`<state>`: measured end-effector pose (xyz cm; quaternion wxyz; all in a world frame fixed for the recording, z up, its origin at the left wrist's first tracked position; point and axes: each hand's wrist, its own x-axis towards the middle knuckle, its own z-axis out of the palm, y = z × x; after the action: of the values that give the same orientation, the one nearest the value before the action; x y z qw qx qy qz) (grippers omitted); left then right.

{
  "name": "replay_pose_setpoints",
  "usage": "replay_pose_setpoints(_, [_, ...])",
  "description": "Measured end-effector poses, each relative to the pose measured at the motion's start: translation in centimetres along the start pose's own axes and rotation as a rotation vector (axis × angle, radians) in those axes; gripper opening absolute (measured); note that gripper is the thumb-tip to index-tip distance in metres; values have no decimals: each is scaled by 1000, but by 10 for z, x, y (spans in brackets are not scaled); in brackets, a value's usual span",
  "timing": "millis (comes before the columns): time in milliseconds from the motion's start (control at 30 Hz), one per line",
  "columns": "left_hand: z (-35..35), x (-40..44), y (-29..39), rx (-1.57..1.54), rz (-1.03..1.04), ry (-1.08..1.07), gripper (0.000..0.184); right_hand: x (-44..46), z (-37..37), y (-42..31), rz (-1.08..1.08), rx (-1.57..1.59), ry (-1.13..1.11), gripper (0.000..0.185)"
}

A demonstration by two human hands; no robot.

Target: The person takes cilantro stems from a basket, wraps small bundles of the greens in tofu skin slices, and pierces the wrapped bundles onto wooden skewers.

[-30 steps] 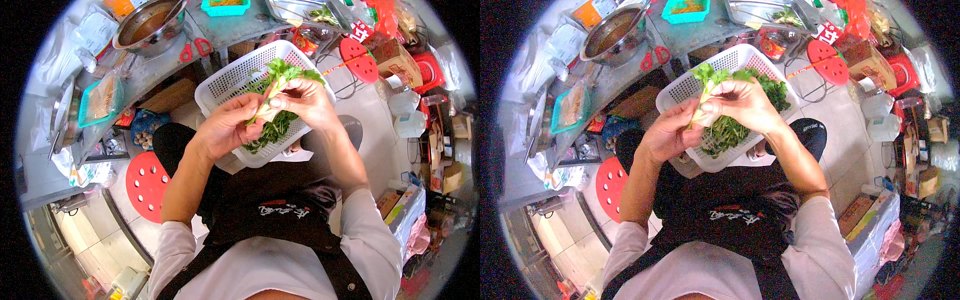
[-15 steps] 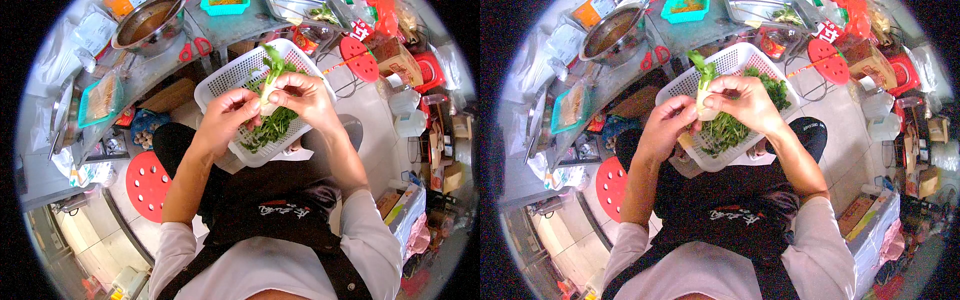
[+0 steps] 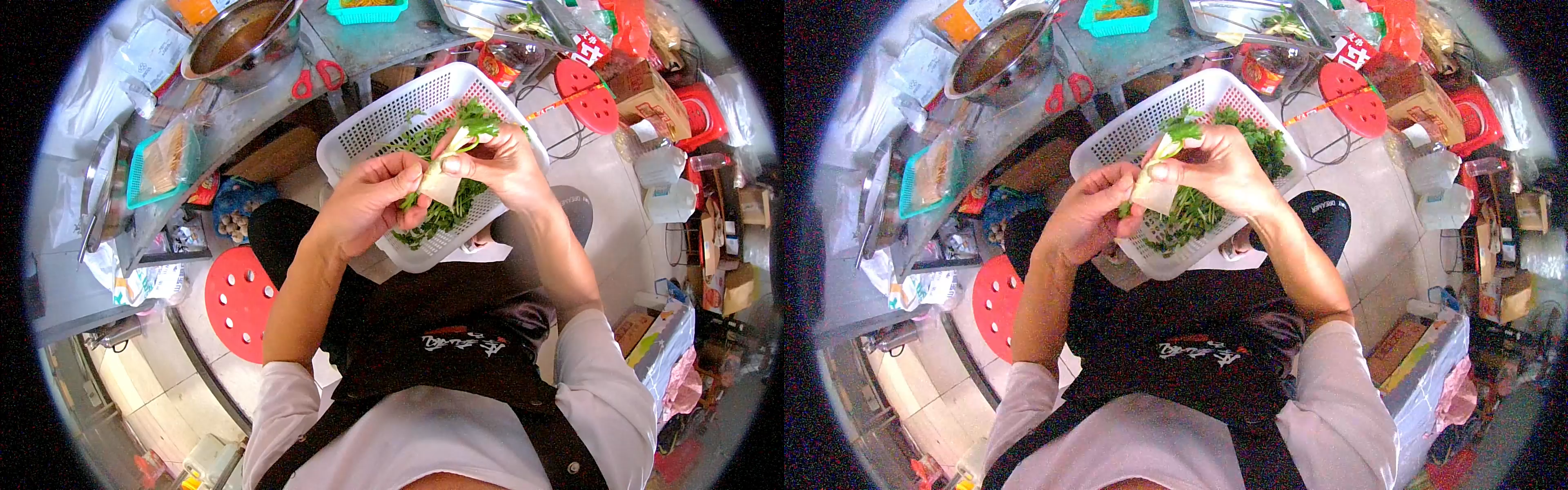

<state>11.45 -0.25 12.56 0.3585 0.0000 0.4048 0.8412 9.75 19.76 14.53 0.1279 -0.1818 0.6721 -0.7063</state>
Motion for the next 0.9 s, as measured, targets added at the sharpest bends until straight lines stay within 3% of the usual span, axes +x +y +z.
replay_pose_setpoints(100, [6, 3, -1, 210, 173, 152, 13, 1, 0, 3, -35, -107, 36, 11])
replay_pose_setpoints(200, [3, 4, -2, 543, 305, 130, 23, 1, 1, 4, -62, -146, 53, 10])
replay_pose_setpoints(300, [7, 3, -7, 870, 528, 307, 22, 1, 5, 6, -26, -63, 113, 11])
replay_pose_setpoints(400, [20, 4, -9, 938, 690, 419, 19, 2, 6, 12, 12, 11, 185, 13])
replay_pose_setpoints(600, [7, 11, -13, 620, 576, 367, 16, 1, 8, 16, -57, -53, 200, 17])
replay_pose_setpoints(700, [11, 7, -8, 661, 540, 392, 16, -1, 7, 16, 25, -106, 139, 17])
replay_pose_setpoints(900, [-2, 7, -5, 273, 248, 159, 21, 3, 1, 17, -84, -273, 157, 15])
